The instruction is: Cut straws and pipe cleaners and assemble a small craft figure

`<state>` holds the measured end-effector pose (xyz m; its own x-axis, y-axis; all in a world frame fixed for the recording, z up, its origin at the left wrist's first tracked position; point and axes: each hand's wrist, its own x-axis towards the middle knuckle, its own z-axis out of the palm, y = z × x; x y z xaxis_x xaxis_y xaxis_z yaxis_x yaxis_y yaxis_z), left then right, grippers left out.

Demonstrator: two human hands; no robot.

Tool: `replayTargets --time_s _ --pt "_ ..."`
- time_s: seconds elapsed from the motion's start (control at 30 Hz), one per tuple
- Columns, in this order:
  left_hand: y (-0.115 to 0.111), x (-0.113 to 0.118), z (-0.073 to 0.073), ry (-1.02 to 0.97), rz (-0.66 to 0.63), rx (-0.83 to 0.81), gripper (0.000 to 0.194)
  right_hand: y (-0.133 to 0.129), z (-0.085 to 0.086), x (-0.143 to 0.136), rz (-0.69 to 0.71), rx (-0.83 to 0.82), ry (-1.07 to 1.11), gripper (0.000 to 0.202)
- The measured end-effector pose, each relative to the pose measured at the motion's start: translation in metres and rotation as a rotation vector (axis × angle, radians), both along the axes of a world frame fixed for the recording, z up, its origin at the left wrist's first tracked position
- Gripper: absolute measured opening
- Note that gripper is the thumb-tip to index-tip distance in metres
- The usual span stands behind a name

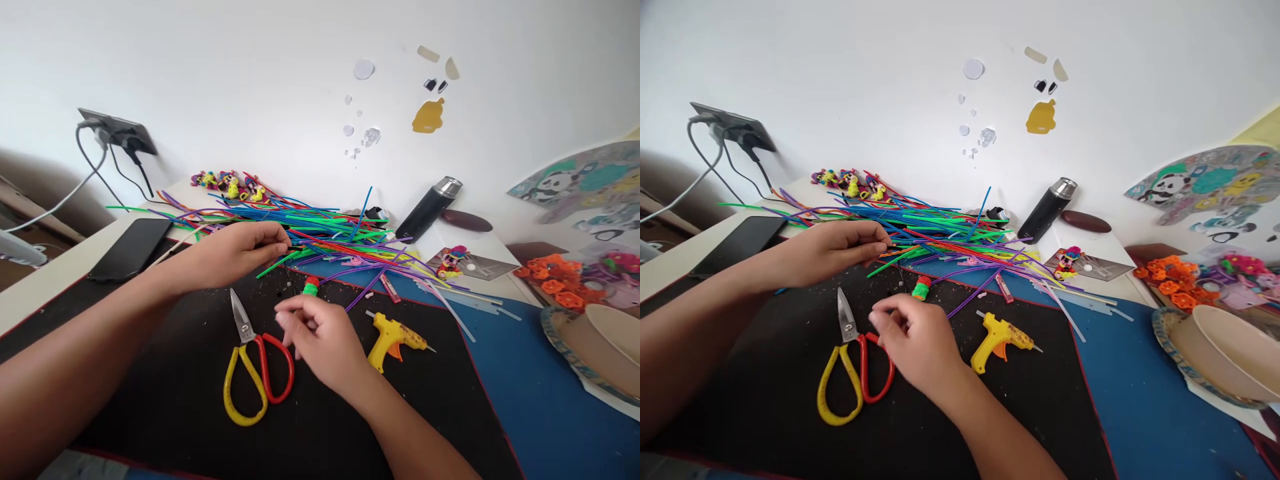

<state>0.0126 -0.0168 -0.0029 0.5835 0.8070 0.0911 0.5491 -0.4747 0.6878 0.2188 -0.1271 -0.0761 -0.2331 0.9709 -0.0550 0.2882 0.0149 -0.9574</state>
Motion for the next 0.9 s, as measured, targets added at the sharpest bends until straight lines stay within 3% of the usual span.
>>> replayTargets --time_s 0.23,0.6,0.83,0.9 --pt "-0.009 0.005 -0.003 -0.009 -0.109 -0.144 0.041 0.013 0.007 0.011 -0.23 -0.027 0.335 0.035" --pt "-0.013 0.008 -0.005 -0.025 -0.182 -0.411 0.041 0.013 0.006 0.011 -0.284 0.022 0.358 0.03" --pt "-0.01 0.01 -0.01 0.046 -0.224 -0.413 0.043 0.011 0.002 0.01 -0.279 0.054 0.286 0.027" --pt "-0.015 0.013 -0.005 0.041 -0.176 -0.275 0.043 0.012 0.001 0.01 -0.29 0.056 0.278 0.027"
